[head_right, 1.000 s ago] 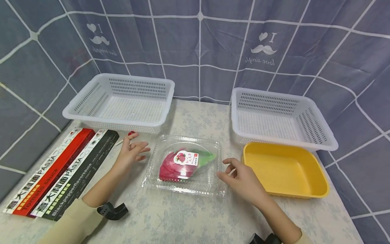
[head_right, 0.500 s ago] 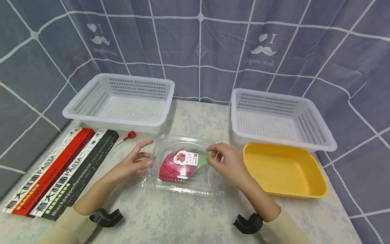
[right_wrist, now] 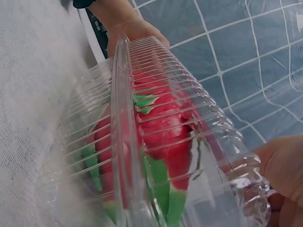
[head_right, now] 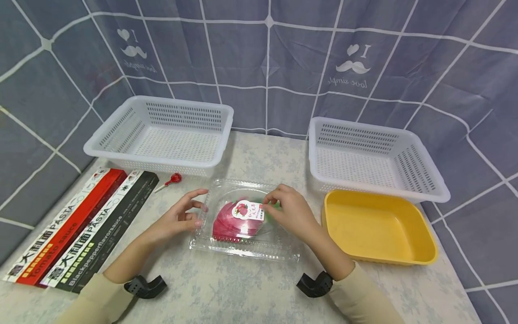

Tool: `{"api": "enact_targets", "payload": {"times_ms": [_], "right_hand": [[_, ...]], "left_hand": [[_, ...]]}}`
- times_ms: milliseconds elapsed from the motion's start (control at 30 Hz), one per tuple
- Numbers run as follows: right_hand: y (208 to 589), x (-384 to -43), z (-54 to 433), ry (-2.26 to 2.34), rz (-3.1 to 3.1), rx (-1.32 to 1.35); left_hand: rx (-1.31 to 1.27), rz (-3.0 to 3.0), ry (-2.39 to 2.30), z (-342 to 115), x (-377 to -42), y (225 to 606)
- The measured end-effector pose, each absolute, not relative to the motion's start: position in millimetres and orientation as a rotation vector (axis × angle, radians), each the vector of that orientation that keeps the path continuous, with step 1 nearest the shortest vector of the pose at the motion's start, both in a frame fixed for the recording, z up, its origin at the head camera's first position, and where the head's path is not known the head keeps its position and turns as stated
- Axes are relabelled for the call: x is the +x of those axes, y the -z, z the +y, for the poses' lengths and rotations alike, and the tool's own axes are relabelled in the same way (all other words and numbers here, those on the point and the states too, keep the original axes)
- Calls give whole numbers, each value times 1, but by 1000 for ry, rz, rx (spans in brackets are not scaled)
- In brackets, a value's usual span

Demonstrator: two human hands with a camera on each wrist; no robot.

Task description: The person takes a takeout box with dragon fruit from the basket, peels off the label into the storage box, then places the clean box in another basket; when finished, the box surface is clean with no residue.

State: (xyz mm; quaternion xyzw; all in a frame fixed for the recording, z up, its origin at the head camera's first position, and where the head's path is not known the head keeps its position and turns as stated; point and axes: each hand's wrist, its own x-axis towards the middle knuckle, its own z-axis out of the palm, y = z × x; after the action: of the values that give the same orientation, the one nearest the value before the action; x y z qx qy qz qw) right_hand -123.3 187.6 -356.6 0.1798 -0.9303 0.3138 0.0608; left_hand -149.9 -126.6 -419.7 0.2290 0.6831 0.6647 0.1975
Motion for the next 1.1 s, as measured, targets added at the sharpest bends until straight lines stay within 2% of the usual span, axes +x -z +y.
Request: {"api": "enact_targets", "payload": {"times_ms": [467,800,1100], "right_hand": [[354,-125,182,-947,-2909,463],[352,-125,175,-1130,-2924,346],[352,-125,174,-1021,-2927,331]], "left_hand": [[673,1870,-1900,-127,-149,422],[666,1869,-1897,-127,-149,423],[661,1871,-1896,-127,-149,422]]}}
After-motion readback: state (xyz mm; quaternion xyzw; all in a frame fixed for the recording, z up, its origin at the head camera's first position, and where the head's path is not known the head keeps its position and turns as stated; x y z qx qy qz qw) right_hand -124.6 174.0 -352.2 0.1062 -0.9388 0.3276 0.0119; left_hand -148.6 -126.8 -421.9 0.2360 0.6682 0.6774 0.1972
